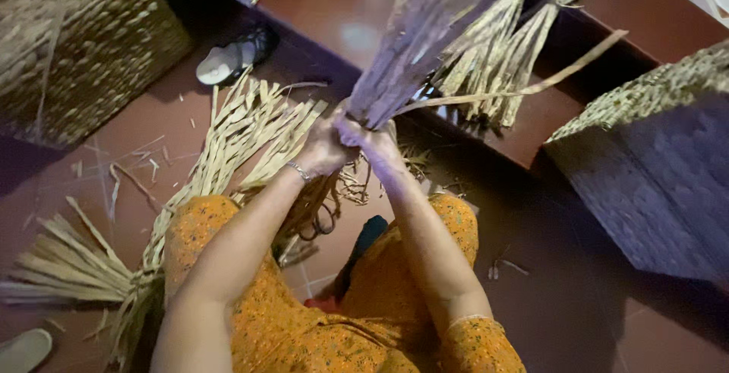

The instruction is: The person sits on the floor and uses scissors to trim and align bundles of dried plant strips. They repeatedly gather strips, cut them to length, and place the trimmed bundles on a nearby step.

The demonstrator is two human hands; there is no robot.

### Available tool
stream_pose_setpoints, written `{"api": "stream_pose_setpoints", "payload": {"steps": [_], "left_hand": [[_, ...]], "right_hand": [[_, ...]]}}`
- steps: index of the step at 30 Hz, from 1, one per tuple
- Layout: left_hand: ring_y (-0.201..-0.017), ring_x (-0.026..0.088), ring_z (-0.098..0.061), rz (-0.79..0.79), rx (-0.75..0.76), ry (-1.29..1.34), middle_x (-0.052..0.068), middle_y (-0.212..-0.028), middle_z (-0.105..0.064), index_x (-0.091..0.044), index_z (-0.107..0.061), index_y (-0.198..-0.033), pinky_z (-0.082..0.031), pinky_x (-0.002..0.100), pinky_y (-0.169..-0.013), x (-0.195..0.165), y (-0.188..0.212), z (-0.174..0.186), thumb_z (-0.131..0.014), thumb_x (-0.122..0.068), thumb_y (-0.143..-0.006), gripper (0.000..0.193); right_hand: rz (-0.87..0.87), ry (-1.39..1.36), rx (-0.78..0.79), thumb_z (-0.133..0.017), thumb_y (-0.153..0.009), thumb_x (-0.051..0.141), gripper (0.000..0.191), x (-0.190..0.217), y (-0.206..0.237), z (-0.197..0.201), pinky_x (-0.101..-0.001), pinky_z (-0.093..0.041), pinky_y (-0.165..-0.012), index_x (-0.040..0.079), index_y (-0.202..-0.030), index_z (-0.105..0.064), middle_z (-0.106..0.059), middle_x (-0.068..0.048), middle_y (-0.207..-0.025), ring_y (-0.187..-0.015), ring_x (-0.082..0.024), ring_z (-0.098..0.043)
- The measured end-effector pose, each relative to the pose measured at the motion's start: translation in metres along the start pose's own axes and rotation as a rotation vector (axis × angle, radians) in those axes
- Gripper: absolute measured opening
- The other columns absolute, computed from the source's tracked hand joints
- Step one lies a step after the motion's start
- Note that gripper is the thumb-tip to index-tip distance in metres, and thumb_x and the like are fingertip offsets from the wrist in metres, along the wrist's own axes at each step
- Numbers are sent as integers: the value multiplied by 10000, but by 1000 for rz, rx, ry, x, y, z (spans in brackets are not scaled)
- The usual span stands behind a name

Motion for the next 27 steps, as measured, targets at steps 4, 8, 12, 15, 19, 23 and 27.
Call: {"api": "stream_pose_setpoints", "payload": {"steps": [4, 8, 12, 15, 19, 23, 27], "left_hand": [[-746, 111, -644, -220, -101, 65, 31, -995, -689, -156, -579, -1284, -611, 258, -623, 14, -8, 13, -680, -119, -755, 540], [-698, 143, -686, -107, -235, 185, 92, -857, -719, 27, -711, -1034, -606, 274, -627, 29, -9, 46, -795, -91, -854, 232], [-708, 134, -713, -139, -259, 615, 52, -870, -734, -47, -692, -1085, -599, 274, -611, 27, -2, 62, -781, -88, -811, 291], [-705, 135, -685, -58, -264, 687, 58, -878, -716, -47, -696, -1099, -557, 280, -571, 28, 0, 64, -781, -133, -837, 288], [-786, 114, -713, -68, -243, 701, 53, -933, -737, -38, -717, -1105, -598, 243, -703, 28, 0, 60, -798, -123, -852, 279], [-750, 119, -675, -187, -250, 576, 37, -902, -713, -11, -702, -1100, -564, 270, -687, 20, 6, 52, -800, -89, -822, 305], [-735, 113, -652, -195, -196, 548, 21, -884, -700, -22, -705, -1173, -550, 267, -680, 7, 12, 43, -808, -91, -805, 388]], "right_hand": [[47, 155, 38, -840, -817, 281, 770, 4, -5, 14, -384, -505, -1016, 68, -1428, -423, -611, -84, -1293, -1177, -168, -606], [-228, 74, -10, -652, -935, 355, 394, 2, -11, 51, -261, -416, -535, 76, -1206, -714, -732, -51, -1009, -606, -91, -470], [44, -600, -310, -706, -965, 155, 118, 24, -19, 95, -248, -471, -590, 57, -1032, -701, -657, -37, -821, -649, -104, -561], [-17, -792, -653, -659, -978, 261, 148, 23, -5, 130, -224, -463, -543, 131, -1025, -711, -634, 0, -736, -568, -85, -524], [159, -759, -752, -664, -966, 227, 167, 37, -2, 159, -189, -360, -443, 152, -1076, -764, -619, 38, -676, -499, -31, -450], [411, -531, -660, -618, -1026, 155, 149, 43, -7, 150, -248, -494, -518, 79, -1118, -708, -658, -41, -774, -614, -91, -587], [169, -550, -540, -536, -1035, 110, 181, 25, -15, 125, -428, -649, -843, 6, -1163, -609, -682, -116, -950, -843, -226, -728]]}}
Point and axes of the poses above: each hand's wrist, its own y-axis away from the middle knuckle, its own z-axis out of the back of the hand, x = y × z, the point moved 5 cm from there along -y, towards the middle knuckle
